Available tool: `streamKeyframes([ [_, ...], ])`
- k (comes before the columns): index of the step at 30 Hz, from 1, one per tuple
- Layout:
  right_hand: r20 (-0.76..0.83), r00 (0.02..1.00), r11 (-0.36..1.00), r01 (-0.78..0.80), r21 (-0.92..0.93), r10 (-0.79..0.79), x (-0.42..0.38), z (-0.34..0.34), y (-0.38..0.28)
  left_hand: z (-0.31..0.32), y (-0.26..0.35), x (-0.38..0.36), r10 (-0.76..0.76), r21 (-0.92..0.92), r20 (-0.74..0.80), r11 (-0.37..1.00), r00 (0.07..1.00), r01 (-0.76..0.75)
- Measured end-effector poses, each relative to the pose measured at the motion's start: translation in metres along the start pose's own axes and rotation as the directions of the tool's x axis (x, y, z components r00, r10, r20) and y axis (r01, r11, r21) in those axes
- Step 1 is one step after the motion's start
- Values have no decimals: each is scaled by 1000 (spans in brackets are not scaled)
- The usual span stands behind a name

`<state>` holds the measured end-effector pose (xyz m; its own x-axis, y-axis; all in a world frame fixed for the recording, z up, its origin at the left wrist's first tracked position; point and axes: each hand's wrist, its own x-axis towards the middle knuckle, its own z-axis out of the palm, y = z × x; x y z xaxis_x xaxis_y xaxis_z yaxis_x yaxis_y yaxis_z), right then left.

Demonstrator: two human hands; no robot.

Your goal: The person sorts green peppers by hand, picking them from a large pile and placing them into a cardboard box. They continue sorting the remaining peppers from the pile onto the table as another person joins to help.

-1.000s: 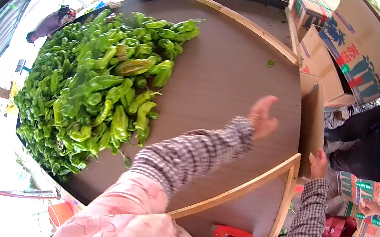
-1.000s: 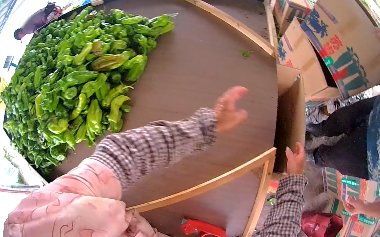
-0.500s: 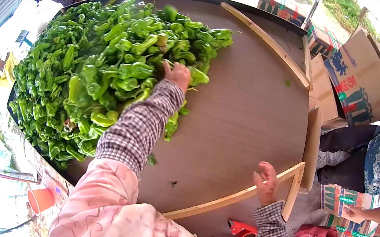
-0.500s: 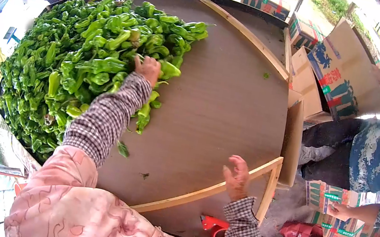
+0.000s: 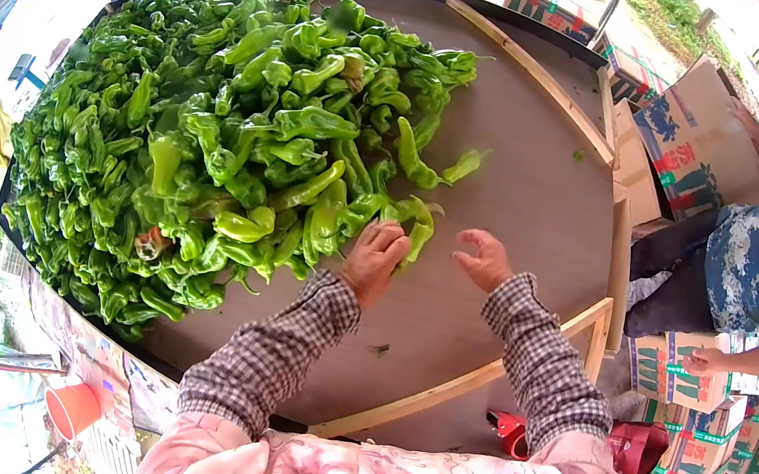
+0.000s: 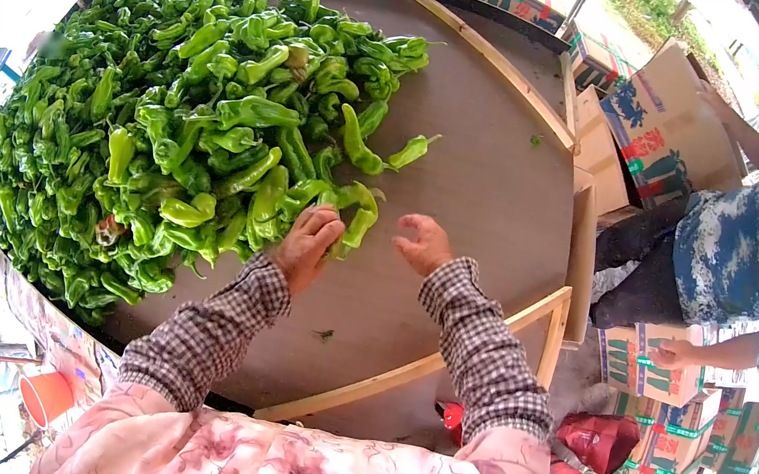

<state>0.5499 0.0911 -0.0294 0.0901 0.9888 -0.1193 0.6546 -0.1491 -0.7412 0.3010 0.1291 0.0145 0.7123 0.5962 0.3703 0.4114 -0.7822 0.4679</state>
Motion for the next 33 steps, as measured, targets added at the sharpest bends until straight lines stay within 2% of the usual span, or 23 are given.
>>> streamKeyframes([
  [1, -3, 1000, 1000, -1, -3, 1, 12, 3, 1, -9, 5, -4, -40, -174, -31, 984, 999, 34],
  [2, -74, 997, 999, 20, 29, -18, 26, 5, 3, -14, 8, -7, -63, -193, -155, 981, 986, 32],
  [3, -145, 989, 997, 47, 61, -38, 40, 5, 0, -19, 12, -10, -61, -193, -160, 981, 985, 29],
  [5, -195, 979, 994, 77, 80, -60, 69, 1, -24, -28, 16, -17, -509, -671, -151, 683, 848, 290],
  [6, -243, 967, 989, 104, 104, -76, 85, 0, -40, -33, 12, -21, -584, -862, -114, 460, 803, 212],
  [7, -245, 966, 987, 116, 109, -87, 100, -1, -59, -40, 12, -22, -583, -857, -125, 471, 803, 209],
  [9, -233, 961, 978, 176, 110, -147, 133, 2, -94, -55, 12, -26, -775, -977, -37, 160, 631, 139],
  [10, -272, 928, 965, 260, -13, -254, 154, 8, -105, -58, 10, -31, -810, -992, 40, 39, 585, 121],
  [11, -297, 884, 933, 333, -140, -360, 172, 13, -116, -59, 10, -36, -810, -992, 33, 47, 586, 121],
  [13, -231, 892, 902, 316, -294, -388, 199, 16, -149, -60, 9, -49, -816, -984, 150, -71, 559, 161],
  [15, -111, 941, 872, 248, -422, -321, 224, 18, -179, -45, 1, -75, -836, -968, 201, -91, 511, 233],
  [17, -119, 922, 776, 236, -585, -369, 246, 29, -192, -34, -2, -95, -856, -947, 250, -118, 453, 300],
  [19, -13, 907, 796, 364, -484, -422, 264, 34, -192, -29, 3, -102, -820, -939, 322, -211, 473, 272],
  [20, 50, 930, 822, 346, -452, -364, 270, 35, -191, -28, 4, -106, -802, -912, 375, -230, 464, 340],
  [21, 34, 948, 740, 269, -616, -316, 267, 35, -197, -26, 4, -108, -805, -911, 378, -237, 457, 337],
  [23, 87, 954, 781, 286, -555, -288, 249, 24, -199, -21, 3, -109, -743, -892, 444, -313, 502, 325],
  [24, 69, 975, 850, 220, -479, -213, 243, 24, -194, -19, 2, -108, -739, -890, 449, -320, 503, 325],
  [26, -4, 971, 959, 235, -160, -239, 233, 25, -160, -18, -1, -102, -747, -920, 323, -105, 581, 378],
  [27, -25, 978, 978, 205, -34, -206, 230, 26, -141, -19, -2, -97, -741, -919, 332, -115, 583, 378],
  [29, -8, 986, 984, 169, 64, -169, 217, 22, -108, -22, -7, -84, -640, -810, 567, -547, 519, 210],
  [30, 123, 992, 916, -17, 400, -36, 200, 19, -98, -20, -9, -79, -649, -827, 547, -514, 528, 225],
  [31, 284, 958, 716, -227, 660, 42, 183, 17, -92, -22, -9, -70, -641, -821, 556, -520, 529, 234],
  [33, 268, 956, 671, -274, 689, 116, 148, 10, -89, -25, -6, -56, -613, -804, 563, -560, 555, 197],
])
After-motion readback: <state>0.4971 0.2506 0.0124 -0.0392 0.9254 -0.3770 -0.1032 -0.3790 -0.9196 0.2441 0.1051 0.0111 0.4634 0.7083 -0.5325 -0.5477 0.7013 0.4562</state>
